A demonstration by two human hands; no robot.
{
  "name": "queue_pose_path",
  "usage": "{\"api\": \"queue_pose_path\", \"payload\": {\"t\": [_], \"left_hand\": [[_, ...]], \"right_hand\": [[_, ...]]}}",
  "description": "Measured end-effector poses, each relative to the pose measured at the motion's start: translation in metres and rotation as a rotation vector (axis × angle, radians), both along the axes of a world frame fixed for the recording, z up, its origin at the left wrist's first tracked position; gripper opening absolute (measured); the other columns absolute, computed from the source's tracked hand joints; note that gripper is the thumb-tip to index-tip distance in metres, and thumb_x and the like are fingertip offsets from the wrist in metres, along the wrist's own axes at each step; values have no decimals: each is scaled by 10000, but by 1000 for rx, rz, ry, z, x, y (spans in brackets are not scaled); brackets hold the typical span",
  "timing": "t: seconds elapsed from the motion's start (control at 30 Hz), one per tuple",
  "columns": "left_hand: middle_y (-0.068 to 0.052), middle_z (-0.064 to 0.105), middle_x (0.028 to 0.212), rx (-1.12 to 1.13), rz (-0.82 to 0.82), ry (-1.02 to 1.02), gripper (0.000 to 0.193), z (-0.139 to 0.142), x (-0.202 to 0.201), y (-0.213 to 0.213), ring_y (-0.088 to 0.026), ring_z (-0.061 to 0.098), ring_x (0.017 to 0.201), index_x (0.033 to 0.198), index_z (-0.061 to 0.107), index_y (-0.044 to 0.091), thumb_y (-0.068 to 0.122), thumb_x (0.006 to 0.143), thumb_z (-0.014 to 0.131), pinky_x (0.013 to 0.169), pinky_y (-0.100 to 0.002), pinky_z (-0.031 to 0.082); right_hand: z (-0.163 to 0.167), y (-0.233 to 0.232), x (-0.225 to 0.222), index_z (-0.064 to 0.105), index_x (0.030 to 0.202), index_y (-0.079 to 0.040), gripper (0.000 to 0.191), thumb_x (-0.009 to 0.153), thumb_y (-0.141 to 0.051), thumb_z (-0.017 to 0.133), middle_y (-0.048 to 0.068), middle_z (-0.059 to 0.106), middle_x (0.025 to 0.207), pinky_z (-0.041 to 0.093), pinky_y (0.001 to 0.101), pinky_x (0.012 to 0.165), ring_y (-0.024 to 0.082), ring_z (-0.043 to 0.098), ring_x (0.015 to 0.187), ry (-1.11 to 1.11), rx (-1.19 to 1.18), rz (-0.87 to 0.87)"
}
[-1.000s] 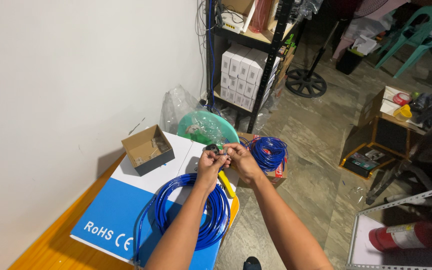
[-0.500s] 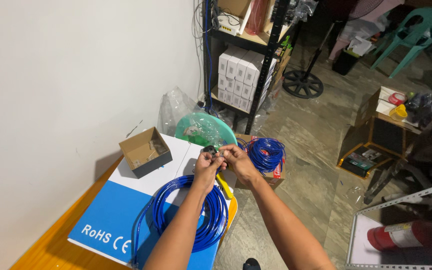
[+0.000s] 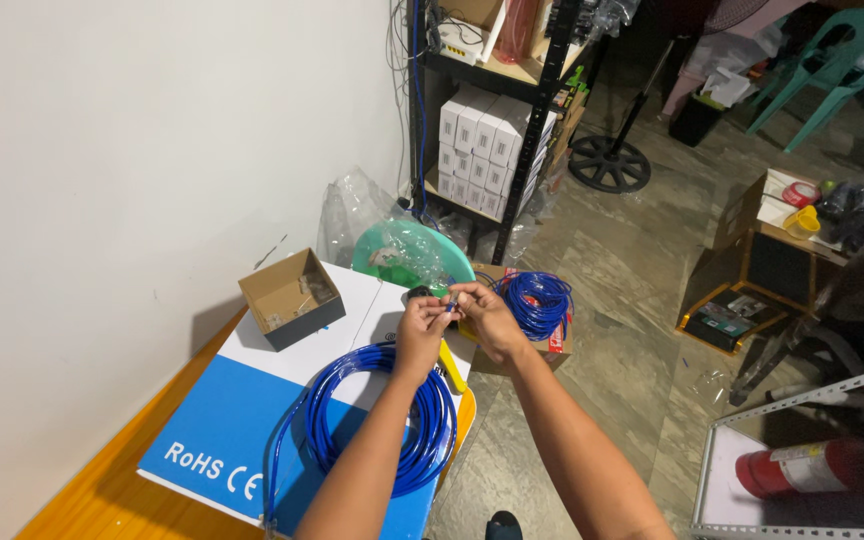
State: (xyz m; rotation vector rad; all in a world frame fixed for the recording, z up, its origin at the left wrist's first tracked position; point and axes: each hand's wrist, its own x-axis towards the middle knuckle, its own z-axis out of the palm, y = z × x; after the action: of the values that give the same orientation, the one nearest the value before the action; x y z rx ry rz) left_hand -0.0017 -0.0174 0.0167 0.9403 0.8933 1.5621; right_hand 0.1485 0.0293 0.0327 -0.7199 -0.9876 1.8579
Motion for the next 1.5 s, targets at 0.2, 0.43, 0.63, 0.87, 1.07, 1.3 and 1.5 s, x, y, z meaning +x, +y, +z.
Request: {"api": "queue_pose_path", "payload": {"t": [0.2, 0.43, 0.63, 0.87, 1.07, 1.3, 1.5], "left_hand": [[-66, 743, 794, 29, 266, 710, 200, 31, 6, -17, -176, 730, 750, 1022, 746, 19, 183, 991, 636, 674, -326, 549], [-43, 717, 715, -65, 127, 563, 232, 30, 0, -19, -108, 644, 646, 1001, 749, 46, 229, 993, 608, 620, -293, 507], [3, 670, 703, -35, 54, 476, 244, 20, -6, -20, -73, 575, 640, 955, 741, 39, 227, 1010, 596, 607, -260, 463], [23, 625, 706, -69, 34, 382, 250, 16, -6, -16, -48, 478, 609, 945, 739, 32, 213, 1029, 590, 556, -244, 391], [4, 652, 697, -86, 7, 391, 240, 19, -6, -20, -60, 510, 589, 945, 750, 20, 206, 1005, 611, 539, -249, 414], [-16, 719, 763, -89, 36, 336, 237, 21, -7, -17, -62, 577, 632, 1005, 765, 14, 211, 987, 634, 593, -233, 482], [-24, 717, 797, -117, 15, 251, 250, 15, -7, -13, -64, 559, 651, 1051, 764, 15, 225, 992, 643, 607, -227, 462]], "right_hand": [[4, 6, 3, 586, 1234, -45, 219, 1036, -136, 563, 95, 698, 1150, 530, 345, 948, 172, 632, 1023, -36, 60, -38], [6, 2, -4, 577, 1240, -59, 210, 1049, -142, 551, 90, 685, 1152, 527, 307, 894, 140, 610, 975, -83, 74, -72], [9, -6, -19, 574, 1214, -83, 201, 1042, -175, 526, 76, 667, 1044, 507, 320, 668, 160, 597, 805, 25, 6, -49], [9, -11, -18, 551, 1227, -77, 192, 1061, -170, 530, 80, 649, 1066, 526, 307, 752, 145, 589, 854, 19, 23, -81], [1, -17, -16, 544, 1255, -82, 224, 1059, -188, 519, 79, 650, 1073, 528, 315, 773, 153, 590, 874, 19, -20, -78], [27, -13, -9, 559, 1332, -87, 324, 1044, -220, 496, 64, 667, 1162, 542, 332, 878, 162, 620, 961, 2, -26, 13], [33, -9, -10, 595, 1342, -42, 363, 1070, -258, 488, 72, 681, 1215, 534, 327, 916, 161, 624, 992, -37, 29, 48]]}}
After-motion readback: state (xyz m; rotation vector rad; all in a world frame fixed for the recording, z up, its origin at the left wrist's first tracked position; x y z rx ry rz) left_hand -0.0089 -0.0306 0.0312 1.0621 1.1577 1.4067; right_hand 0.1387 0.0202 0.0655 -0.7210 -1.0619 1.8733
